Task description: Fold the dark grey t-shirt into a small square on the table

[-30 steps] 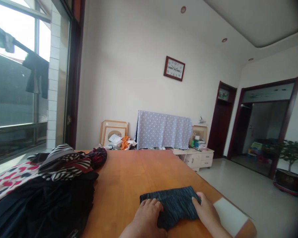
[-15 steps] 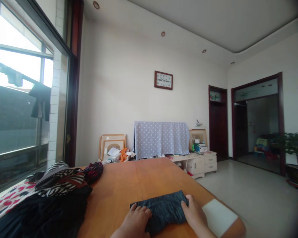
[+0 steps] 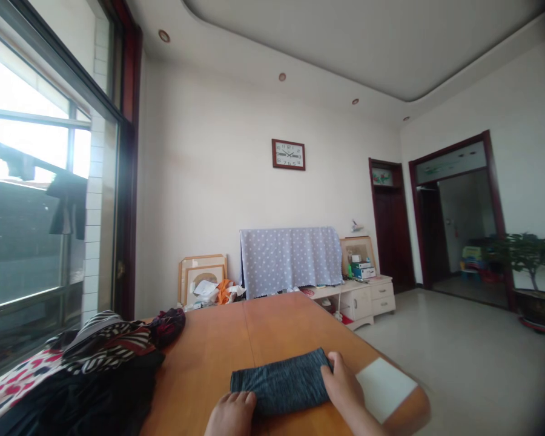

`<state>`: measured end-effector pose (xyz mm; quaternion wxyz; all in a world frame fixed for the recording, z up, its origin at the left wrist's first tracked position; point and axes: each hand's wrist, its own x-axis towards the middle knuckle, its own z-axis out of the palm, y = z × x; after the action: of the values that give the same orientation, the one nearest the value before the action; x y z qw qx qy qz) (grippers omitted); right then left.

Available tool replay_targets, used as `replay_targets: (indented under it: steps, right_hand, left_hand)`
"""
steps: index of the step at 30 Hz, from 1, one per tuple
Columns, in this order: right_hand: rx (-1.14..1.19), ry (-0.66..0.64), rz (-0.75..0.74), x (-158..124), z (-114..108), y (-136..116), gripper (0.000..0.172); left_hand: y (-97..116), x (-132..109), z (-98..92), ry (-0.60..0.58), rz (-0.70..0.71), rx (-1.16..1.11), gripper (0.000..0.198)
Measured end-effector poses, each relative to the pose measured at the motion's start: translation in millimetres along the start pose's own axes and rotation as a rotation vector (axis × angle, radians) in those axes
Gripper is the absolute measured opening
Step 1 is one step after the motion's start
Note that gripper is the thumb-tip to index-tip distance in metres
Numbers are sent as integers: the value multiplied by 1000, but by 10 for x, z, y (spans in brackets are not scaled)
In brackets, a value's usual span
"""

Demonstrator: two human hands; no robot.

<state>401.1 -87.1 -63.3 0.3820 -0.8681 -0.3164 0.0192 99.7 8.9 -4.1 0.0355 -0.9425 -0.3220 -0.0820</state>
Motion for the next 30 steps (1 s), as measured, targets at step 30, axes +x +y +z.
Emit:
replay_targets:
  steps: [30]
  right_hand:
    - [81,31,-153,-178,-107,-4,30]
  left_hand:
    - [-88,-645,-232,223,-17,-120,30]
